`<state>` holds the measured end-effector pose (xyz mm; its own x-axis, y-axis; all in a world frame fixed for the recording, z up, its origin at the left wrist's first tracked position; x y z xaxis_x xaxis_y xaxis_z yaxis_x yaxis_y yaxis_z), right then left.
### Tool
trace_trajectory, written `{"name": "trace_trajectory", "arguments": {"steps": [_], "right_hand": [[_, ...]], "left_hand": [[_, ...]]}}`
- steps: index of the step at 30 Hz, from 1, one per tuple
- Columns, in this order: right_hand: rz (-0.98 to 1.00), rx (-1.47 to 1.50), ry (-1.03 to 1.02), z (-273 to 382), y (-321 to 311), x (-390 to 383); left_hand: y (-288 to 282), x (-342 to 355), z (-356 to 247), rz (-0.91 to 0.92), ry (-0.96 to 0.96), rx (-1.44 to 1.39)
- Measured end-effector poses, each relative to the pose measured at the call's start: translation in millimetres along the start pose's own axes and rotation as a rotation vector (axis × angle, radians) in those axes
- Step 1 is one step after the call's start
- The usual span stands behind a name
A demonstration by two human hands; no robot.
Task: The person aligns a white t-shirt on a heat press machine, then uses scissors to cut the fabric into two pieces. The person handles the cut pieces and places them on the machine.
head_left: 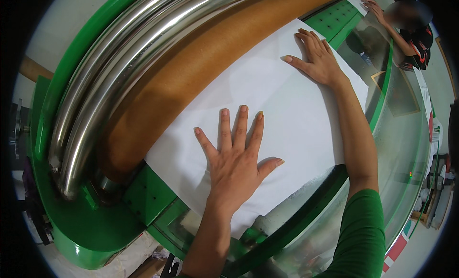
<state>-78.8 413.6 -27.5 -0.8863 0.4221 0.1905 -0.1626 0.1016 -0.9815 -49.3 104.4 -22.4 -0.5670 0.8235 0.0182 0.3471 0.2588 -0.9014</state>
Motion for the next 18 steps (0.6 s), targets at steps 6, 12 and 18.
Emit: {"name": "trace_trajectory", "arguments": {"steps": [6, 12, 18], "right_hand": [[0.029, -0.047, 0.001, 0.1, 6.3, 2.6], [0.042, -0.091, -0.014, 6.2, 5.2, 2.6], [0.03, -0.08, -0.017, 7.1, 6.1, 5.0]], "left_hand": [[-1.4, 1.4, 0.0, 0.02, -0.009, 0.001], [0.8, 0.9, 1.9, 0.034, -0.016, 0.004], [0.1, 0.7, 2.9, -0.007, -0.008, 0.004]]}}
Point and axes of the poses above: each hand's wrist, its own x-axis towards the middle knuckle, its own y-axis out of the palm, z = x × y, the point moved 7 cm from there along x, towards the middle knuckle, and after that the axes turned 4 degrees about -x, right-handed, at the moved point
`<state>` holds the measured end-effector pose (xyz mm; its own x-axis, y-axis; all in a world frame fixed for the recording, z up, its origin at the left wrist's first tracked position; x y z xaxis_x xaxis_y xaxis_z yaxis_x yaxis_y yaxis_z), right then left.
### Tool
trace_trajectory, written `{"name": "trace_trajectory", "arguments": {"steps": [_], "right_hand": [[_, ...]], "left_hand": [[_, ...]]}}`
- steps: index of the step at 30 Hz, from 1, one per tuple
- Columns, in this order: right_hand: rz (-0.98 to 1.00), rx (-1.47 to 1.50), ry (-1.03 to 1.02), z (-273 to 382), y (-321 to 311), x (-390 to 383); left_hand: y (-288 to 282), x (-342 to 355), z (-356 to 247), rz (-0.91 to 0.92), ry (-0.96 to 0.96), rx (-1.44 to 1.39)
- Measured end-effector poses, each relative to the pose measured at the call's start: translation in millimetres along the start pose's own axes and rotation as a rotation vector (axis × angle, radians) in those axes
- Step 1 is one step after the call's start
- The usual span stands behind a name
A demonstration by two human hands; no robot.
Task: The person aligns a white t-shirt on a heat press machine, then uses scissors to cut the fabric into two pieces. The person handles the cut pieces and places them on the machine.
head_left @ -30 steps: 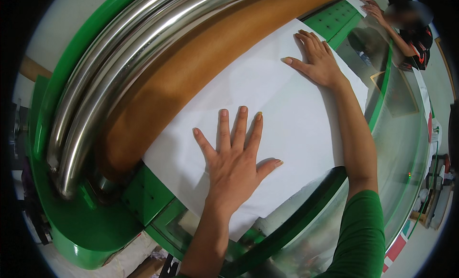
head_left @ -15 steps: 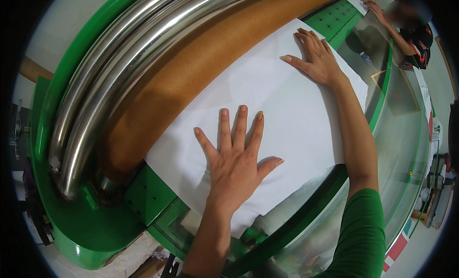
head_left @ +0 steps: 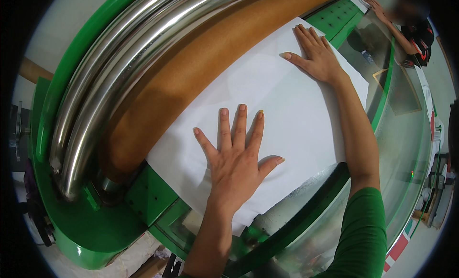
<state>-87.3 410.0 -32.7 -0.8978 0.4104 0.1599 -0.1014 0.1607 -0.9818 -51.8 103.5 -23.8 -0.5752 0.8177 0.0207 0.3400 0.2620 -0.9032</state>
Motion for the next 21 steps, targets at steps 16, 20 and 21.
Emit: {"name": "trace_trajectory", "arguments": {"steps": [16, 20, 21], "right_hand": [[-0.064, 0.057, -0.023, -2.6, 6.1, 8.6], [-0.078, 0.091, -0.006, -0.8, 4.0, 8.1], [-0.088, 0.111, 0.002, -0.3, 1.9, 7.1]], "left_hand": [[-4.2, 0.0, 1.8, 0.009, -0.017, 0.014], [-4.8, -0.2, 2.9, -0.001, -0.016, 0.011], [-5.0, 0.1, 3.3, 0.001, -0.019, 0.006]]}}
Point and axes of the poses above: each hand's wrist, its own x-axis towards the middle knuckle, its own y-axis out of the palm, z = x × y, the point moved 7 cm from there along x, towards the middle knuckle, and after that the axes turned 4 degrees about -x, right-handed, at the moved point
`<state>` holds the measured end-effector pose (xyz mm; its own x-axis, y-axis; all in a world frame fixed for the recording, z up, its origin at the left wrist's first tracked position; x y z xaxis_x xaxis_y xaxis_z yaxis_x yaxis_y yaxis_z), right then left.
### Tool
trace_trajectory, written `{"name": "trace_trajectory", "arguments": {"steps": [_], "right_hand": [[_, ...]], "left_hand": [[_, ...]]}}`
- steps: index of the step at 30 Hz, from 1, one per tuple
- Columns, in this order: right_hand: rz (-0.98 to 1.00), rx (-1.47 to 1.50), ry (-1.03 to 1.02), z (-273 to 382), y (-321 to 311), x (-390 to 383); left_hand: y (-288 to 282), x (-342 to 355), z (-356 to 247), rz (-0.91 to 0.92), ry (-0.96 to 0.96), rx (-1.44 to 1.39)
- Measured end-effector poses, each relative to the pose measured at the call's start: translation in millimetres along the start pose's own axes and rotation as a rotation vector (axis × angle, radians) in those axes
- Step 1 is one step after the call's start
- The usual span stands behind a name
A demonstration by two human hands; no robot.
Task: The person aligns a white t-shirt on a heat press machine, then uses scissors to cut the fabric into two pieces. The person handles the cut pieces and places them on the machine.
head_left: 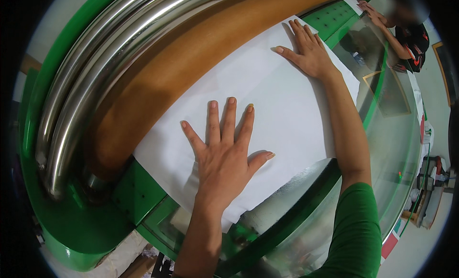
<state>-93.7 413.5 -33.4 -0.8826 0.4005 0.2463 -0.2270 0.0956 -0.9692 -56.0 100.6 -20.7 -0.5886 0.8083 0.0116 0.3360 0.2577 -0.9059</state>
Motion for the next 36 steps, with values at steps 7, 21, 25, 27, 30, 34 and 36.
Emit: {"name": "trace_trajectory", "arguments": {"steps": [7, 21, 25, 27, 30, 34, 36], "right_hand": [[0.06, 0.089, -0.12, 12.5, -2.9, -9.5], [-0.018, -0.058, -0.099, 16.4, -6.5, -19.2], [-0.059, 0.023, -0.083, 18.9, -11.4, -18.3], [-0.095, 0.016, -0.069, 9.1, -5.6, -15.9], [-0.097, 0.017, -0.05, 11.4, -5.8, -14.8], [-0.039, -0.061, 0.009, 19.0, -12.0, -15.3], [-0.069, -0.044, 0.005, 14.9, -8.5, -15.1]], "left_hand": [[-1.3, -0.3, 0.8, 0.007, -0.047, 0.009], [-1.0, 0.7, 1.1, 0.009, -0.056, -0.016], [-2.4, 0.6, 2.4, -0.005, -0.051, -0.013], [-2.5, 0.6, 1.2, -0.011, -0.043, -0.011], [-2.3, 0.7, 2.5, -0.026, -0.039, -0.005], [-2.3, 1.1, 3.7, -0.033, -0.044, -0.007], [-1.6, 0.2, 3.0, -0.049, -0.041, -0.015]]}}
Point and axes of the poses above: each hand's wrist, its own x-axis towards the middle knuckle, its own y-axis out of the palm, z = x × y, the point moved 7 cm from there along x, towards the middle knuckle, and after that the axes turned 4 degrees about -x, right-handed, at the moved point
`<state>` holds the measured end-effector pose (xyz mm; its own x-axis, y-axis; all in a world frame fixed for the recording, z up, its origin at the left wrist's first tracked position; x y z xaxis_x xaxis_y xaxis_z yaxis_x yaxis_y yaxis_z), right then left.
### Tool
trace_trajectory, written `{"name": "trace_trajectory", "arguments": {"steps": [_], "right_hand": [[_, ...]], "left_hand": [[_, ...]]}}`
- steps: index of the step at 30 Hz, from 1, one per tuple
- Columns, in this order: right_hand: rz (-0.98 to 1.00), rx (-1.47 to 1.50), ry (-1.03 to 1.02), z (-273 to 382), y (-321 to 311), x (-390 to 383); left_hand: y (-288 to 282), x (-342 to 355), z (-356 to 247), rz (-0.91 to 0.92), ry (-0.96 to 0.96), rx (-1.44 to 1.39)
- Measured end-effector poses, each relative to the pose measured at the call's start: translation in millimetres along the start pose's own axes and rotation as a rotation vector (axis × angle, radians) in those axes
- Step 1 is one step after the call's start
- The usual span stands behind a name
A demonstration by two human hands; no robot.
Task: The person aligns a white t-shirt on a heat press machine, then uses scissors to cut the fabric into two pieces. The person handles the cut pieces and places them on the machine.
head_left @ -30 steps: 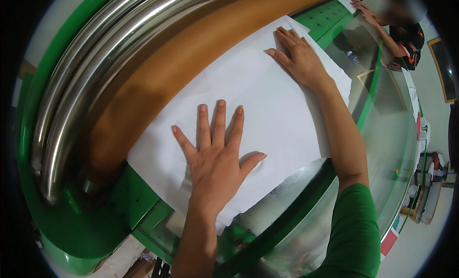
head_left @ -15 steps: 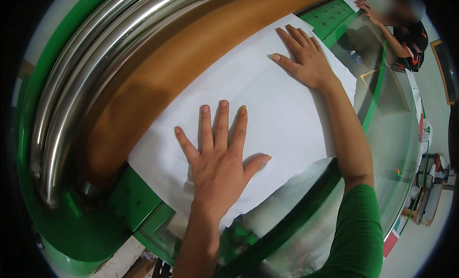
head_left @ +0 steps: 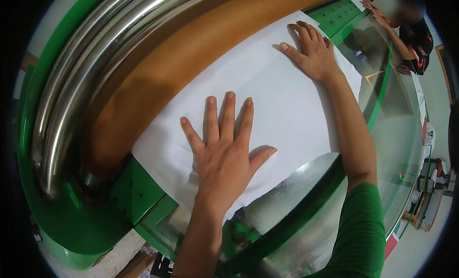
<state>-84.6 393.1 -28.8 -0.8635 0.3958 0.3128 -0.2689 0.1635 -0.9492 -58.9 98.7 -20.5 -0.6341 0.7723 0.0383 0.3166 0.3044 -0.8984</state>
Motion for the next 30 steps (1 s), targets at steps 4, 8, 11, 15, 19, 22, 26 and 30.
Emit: {"name": "trace_trajectory", "arguments": {"steps": [4, 8, 11, 15, 19, 22, 26, 30], "right_hand": [[-0.032, -0.013, -0.008, -0.7, 3.3, 3.2], [-0.042, -0.036, -0.01, -5.1, 7.1, 5.9], [-0.045, -0.079, 0.005, -10.3, 14.6, 8.3], [-0.026, -0.073, -0.001, -8.1, 13.9, 7.8], [-0.013, -0.105, 0.004, -10.0, 18.8, 7.7], [0.009, -0.166, 0.012, -7.0, 18.7, 5.9], [0.018, -0.143, 0.025, -8.3, 20.1, 6.2], [0.012, -0.148, 0.024, -8.0, 21.8, 6.7]], "left_hand": [[-1.0, -0.3, -0.2, -0.019, -0.006, -0.02], [-1.3, 1.3, -0.5, -0.024, -0.007, -0.024], [-2.3, 1.3, -0.3, -0.079, 0.013, -0.03], [-2.1, 0.8, -0.6, -0.066, -0.002, -0.029], [-1.5, 0.4, -2.3, -0.05, -0.019, -0.026], [1.1, -0.3, -0.6, -0.037, -0.03, -0.031], [2.1, 0.6, 0.1, -0.025, -0.037, -0.045], [3.3, 0.6, 0.9, 0.006, -0.044, -0.048]]}}
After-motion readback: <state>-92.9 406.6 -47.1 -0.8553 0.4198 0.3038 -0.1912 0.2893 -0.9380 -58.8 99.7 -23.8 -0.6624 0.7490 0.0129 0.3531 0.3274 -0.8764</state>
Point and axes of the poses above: each hand's wrist, its own x-axis towards the middle knuckle, its own y-axis out of the palm, z = x × y, the point moved 7 cm from there along x, towards the middle knuckle, and after that the axes turned 4 degrees about -x, right-handed, at the moved point
